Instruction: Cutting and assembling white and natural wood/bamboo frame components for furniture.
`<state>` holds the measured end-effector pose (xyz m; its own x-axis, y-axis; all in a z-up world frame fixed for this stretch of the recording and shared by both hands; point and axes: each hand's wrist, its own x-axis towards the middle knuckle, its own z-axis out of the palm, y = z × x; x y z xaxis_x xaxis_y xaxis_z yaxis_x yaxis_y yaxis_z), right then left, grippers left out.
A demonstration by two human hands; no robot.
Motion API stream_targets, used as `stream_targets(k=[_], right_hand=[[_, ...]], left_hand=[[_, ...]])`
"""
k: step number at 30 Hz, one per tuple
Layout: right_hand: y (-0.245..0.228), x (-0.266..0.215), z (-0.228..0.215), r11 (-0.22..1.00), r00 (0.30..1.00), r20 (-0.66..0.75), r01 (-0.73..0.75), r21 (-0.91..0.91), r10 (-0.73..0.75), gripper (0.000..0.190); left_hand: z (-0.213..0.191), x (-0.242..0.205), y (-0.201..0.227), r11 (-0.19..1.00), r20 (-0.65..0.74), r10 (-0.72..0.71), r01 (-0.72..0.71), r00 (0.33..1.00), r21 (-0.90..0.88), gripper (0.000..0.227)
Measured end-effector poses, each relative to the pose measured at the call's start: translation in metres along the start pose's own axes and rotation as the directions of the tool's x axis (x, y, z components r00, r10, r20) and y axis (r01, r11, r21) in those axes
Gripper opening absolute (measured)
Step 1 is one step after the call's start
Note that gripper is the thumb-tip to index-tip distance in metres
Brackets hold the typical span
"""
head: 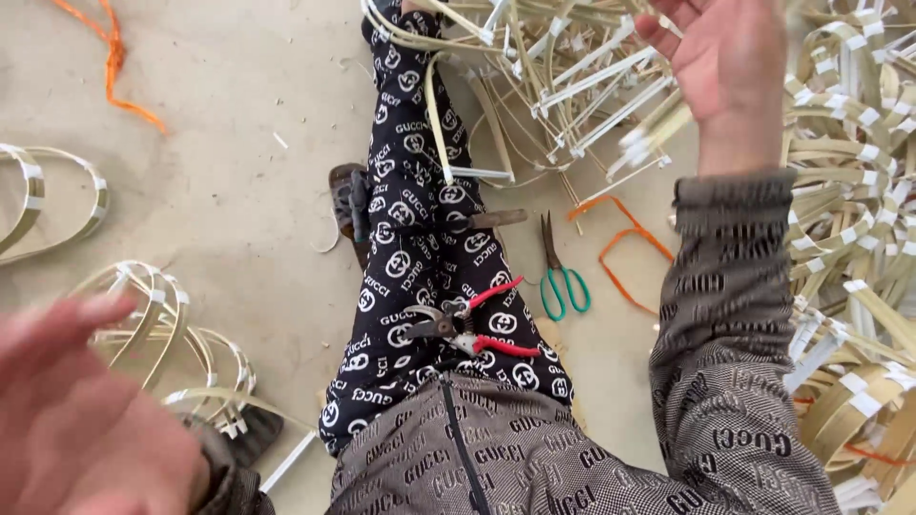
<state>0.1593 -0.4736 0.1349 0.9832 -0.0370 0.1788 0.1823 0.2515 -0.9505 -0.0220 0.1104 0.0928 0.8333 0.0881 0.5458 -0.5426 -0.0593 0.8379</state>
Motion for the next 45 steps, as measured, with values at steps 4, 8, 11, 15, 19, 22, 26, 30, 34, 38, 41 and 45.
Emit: stream_targets(k=[4, 8, 11, 15, 19, 22, 26, 30, 34, 38, 41, 45], right_hand=[[0.013, -0.002, -0.012, 0.988, 0.996, -0.041, -0.079, -0.131, 0.074, 0.039], [0.011, -0.036, 0.025, 0.977, 0.995, -0.062, -0.089, -0.195, 0.078, 0.027], [-0.003, -0.061, 0.052, 0.946, 1.000, 0.023, 0.014, -0.324, -0.007, 0.024], [-0.027, -0.084, 0.110, 0.848, 0.993, 0.098, 0.103, -0.520, -0.060, 0.024], [-0.001, -0.111, 0.122, 0.845, 0.968, 0.246, 0.096, -0.525, 0.043, 0.021], [0.023, -0.117, 0.142, 0.826, 0.940, 0.307, 0.053, -0.561, 0.148, 0.020], [0.052, -0.122, 0.163, 0.747, 0.890, 0.342, 0.000, -0.665, 0.303, 0.021], [0.077, -0.125, 0.186, 0.691, 0.821, 0.403, 0.013, -0.723, 0.406, 0.023], [0.095, -0.126, 0.202, 0.718, 0.785, 0.447, 0.003, -0.696, 0.430, 0.023], [0.101, -0.129, 0.214, 0.722, 0.756, 0.484, 0.022, -0.692, 0.441, 0.024], [0.109, -0.136, 0.215, 0.711, 0.741, 0.505, 0.053, -0.702, 0.443, 0.025], [0.119, -0.139, 0.212, 0.726, 0.741, 0.481, -0.013, -0.688, 0.469, 0.026]], left_hand=[[-0.052, -0.033, -0.025, 0.957, -0.082, 0.227, -0.206, 0.971, 0.203, 0.039], [-0.052, -0.033, -0.015, 0.955, -0.098, 0.284, -0.273, 0.954, 0.112, 0.046], [-0.008, 0.010, 0.008, 0.951, -0.096, 0.309, -0.308, 0.946, 0.026, 0.051], [0.031, 0.043, 0.042, 0.942, -0.143, 0.330, -0.335, 0.933, -0.005, 0.059], [0.011, 0.028, 0.038, 0.941, -0.246, 0.337, -0.326, 0.909, 0.087, 0.066], [-0.023, 0.006, 0.036, 0.937, -0.321, 0.342, -0.295, 0.883, 0.188, 0.070], [-0.079, -0.023, -0.004, 0.979, -0.413, 0.055, 0.033, 0.909, 0.203, 0.051], [-0.115, -0.050, -0.049, 0.938, -0.565, -0.096, 0.264, 0.820, 0.224, 0.033], [-0.133, -0.067, -0.097, 0.869, -0.571, -0.226, 0.428, 0.789, 0.247, 0.023], [-0.164, -0.097, -0.199, 0.731, -0.453, -0.676, 0.605, 0.581, -0.316, 0.020], [-0.179, -0.124, -0.276, 0.389, -0.312, -0.907, 0.283, 0.282, -0.876, 0.022], [-0.176, -0.125, -0.304, 0.477, -0.470, -0.878, 0.085, 0.084, -0.875, 0.031]])
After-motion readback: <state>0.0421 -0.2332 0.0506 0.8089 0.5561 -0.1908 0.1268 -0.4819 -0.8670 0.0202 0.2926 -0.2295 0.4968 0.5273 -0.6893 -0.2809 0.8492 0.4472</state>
